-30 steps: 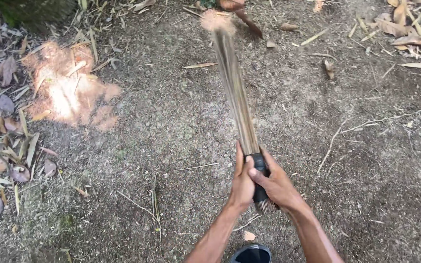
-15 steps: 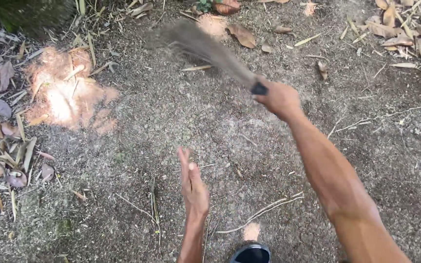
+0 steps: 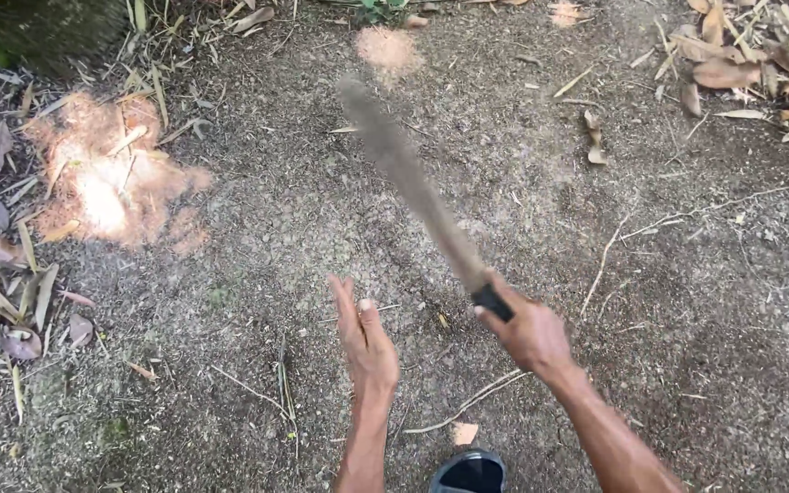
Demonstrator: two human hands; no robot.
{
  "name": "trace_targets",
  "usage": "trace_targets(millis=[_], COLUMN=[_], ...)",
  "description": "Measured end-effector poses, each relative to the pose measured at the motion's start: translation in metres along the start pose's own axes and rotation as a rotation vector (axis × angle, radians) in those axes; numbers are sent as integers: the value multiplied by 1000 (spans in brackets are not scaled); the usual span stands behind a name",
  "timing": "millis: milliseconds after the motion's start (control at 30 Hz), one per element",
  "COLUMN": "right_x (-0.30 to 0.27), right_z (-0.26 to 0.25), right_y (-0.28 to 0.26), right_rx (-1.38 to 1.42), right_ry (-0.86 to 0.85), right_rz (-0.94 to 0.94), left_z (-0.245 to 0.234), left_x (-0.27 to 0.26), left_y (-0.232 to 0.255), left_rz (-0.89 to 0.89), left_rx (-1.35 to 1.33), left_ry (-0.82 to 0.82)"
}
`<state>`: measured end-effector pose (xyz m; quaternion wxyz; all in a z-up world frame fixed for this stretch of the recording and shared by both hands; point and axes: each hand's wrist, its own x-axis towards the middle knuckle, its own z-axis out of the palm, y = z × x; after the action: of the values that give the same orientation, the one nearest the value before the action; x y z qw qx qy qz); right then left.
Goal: Sweeping dry leaves and debris from the ground using a stick broom.
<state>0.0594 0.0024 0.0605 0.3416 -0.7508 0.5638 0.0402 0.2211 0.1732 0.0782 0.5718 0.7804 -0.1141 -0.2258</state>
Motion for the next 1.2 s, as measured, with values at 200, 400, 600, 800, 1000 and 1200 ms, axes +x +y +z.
trace_targets(millis=[200,400,600,800,1000,1200], right_x=[15,10,4,61,79,42], right_z=[0,-13,-15,-144,-308,-324], right_y=[24,84,90,193,366,395], right_rx=[-519,-215,-35,-849,-1032,-789], right_ry=[-121,189,96,-134,109,134], right_rz=[-414,-127,71,-82,120,25], left_z=[3,3,24,37,55,46], left_x=[-5,-10,-28,-62,-94,-203], left_y=[-7,-9,-20,-48,-84,-143], left_rz=[126,77,221,430,423,593], left_rx=[100,38,179,421,472,672], left_ry=[-11,-4,-4,-27,24,17])
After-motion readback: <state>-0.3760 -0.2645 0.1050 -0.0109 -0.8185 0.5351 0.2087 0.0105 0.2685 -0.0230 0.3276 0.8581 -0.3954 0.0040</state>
